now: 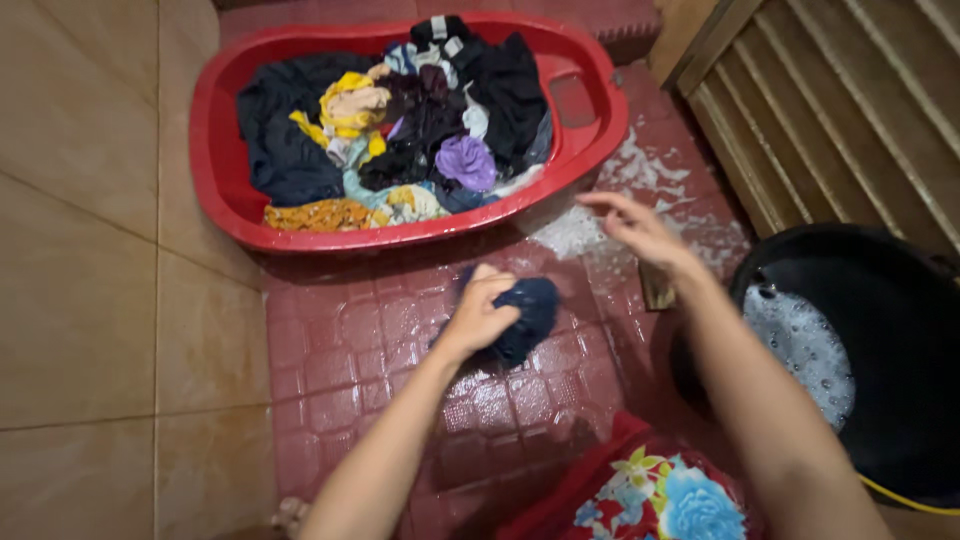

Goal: The person scrubs a blue mat and a brown patterned cloth with a brush on a tiled floor, rinses them in a bucket of soapy water, and pours water over them using a scoop.

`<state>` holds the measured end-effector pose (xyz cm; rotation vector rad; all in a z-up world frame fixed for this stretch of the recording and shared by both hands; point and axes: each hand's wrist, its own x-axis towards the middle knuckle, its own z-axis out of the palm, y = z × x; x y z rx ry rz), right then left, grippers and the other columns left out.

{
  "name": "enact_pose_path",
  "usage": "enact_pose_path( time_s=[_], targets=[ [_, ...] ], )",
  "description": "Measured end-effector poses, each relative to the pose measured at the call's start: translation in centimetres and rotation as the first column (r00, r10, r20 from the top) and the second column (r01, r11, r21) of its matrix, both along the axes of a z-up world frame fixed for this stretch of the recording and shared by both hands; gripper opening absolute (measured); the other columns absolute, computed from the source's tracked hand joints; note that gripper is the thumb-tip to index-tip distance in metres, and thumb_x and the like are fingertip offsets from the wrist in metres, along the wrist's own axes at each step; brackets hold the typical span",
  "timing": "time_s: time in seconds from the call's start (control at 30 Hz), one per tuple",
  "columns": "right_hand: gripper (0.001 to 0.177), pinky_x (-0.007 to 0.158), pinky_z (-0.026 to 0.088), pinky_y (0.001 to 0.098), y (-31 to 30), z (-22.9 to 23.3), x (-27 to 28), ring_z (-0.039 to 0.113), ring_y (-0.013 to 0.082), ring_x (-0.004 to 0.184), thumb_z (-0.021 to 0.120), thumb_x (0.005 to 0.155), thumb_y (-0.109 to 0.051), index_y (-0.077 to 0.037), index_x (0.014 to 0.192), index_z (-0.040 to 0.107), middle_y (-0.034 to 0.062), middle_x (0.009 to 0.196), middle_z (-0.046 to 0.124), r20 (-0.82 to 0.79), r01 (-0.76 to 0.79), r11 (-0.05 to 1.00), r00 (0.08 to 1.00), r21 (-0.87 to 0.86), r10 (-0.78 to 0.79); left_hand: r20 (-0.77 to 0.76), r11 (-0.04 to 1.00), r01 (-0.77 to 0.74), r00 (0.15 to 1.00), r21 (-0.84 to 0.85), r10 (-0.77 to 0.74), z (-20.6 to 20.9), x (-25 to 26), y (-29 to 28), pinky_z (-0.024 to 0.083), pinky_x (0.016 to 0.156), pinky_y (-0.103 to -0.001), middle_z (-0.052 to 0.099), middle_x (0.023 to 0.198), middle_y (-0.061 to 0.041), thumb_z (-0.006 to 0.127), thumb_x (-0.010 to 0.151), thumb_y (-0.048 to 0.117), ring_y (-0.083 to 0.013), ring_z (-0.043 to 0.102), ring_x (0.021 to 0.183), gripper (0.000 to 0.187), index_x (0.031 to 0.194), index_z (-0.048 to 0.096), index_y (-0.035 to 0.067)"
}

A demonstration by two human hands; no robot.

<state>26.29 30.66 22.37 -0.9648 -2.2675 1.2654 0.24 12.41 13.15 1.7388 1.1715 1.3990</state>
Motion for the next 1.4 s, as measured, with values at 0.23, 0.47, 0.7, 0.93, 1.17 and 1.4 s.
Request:
enact_pose_path(
  time_s=[0.23,0.47,0.7,0.93,1.17,1.4],
  targets=[
    [0.119,0.106,0.049,0.0427,-4.6,-2.0,-9.4,0.063,0.0271,0.123,0.03,0.066,-0.098,-0.012,0.145,0.055,0.0107,0.14,0.064,-0.518,-0.374,0.538,0.843,-0.756,-0.142,0.884,0.973,0.08,0.439,-0.217,0.161,8.4,1.0,4.1,0.049,0.076,-0.027,0.067,0.088,-0.002,0.056,0.077,-0.002,-0.0155,0.06,0.081,0.027,0.102,0.065,0.003],
    [0.103,0.104,0.05,0.0403,-7.0,-5.5,-8.7,0.063,0.0238,0.12,0.044,0.067,-0.081,-0.011,0.142,0.056,0.0088,0.136,0.065,-0.563,-0.445,0.421,0.799,-0.791,-0.213,0.47,0.621,-0.534,0.406,-0.573,0.784,1.0,2.9,13.2,0.047,0.08,-0.034,0.064,0.1,-0.012,0.061,0.096,0.009,-0.0226,0.06,0.088,0.017,0.105,0.062,-0.004],
    [0.089,0.102,0.051,0.038,-9.7,-7.0,-7.5,0.064,0.0205,0.117,0.057,0.068,-0.064,-0.01,0.138,0.057,0.0068,0.131,0.066,-0.58,-0.494,0.363,0.794,-0.79,-0.184,0.783,0.789,0.435,0.615,-0.434,0.091,1.3,-3.7,10.8,0.049,0.1,-0.045,0.062,0.127,-0.022,0.078,0.088,0.033,-0.0321,0.061,0.111,0.049,0.122,0.066,-0.001],
    [0.078,0.1,0.051,0.0356,-9.6,-7.0,-9.6,0.064,0.0173,0.114,0.071,0.069,-0.048,-0.009,0.135,0.058,0.0049,0.127,0.066,-0.629,-0.544,0.348,0.749,-0.763,-0.208,0.953,0.656,0.736,0.05,0.167,-0.298,11.6,-2.4,5.8,0.057,0.089,-0.045,0.066,0.121,-0.012,0.087,0.061,0.047,-0.0304,0.068,0.106,0.075,0.124,0.064,0.012],
    [0.07,0.098,0.052,0.0332,-7.8,-7.4,-7.2,0.064,0.014,0.111,0.084,0.069,-0.031,-0.008,0.131,0.059,0.0029,0.123,0.067,-0.494,-0.366,0.625,0.868,-0.689,-0.036,0.722,0.792,0.561,0.648,-0.239,-0.241,10.1,-2.9,7.5,0.055,0.081,-0.038,0.068,0.09,-0.011,0.082,0.077,0.017,-0.0246,0.068,0.086,0.028,0.094,0.065,0.002],
    [0.039,0.089,0.057,0.0337,-7.6,-6.1,-8.6,0.074,0.0146,0.093,0.09,0.072,-0.018,-0.005,0.106,0.076,0.005,0.102,0.08,-0.066,-0.043,0.979,0.997,-0.198,0.031,0.114,0.969,-0.149,0.978,-0.198,0.174,8.3,-0.5,9.8,0.057,0.067,-0.039,0.072,0.073,-0.01,0.079,0.067,0.022,-0.0232,0.07,0.069,0.028,0.083,0.07,0.0]
  ],
)
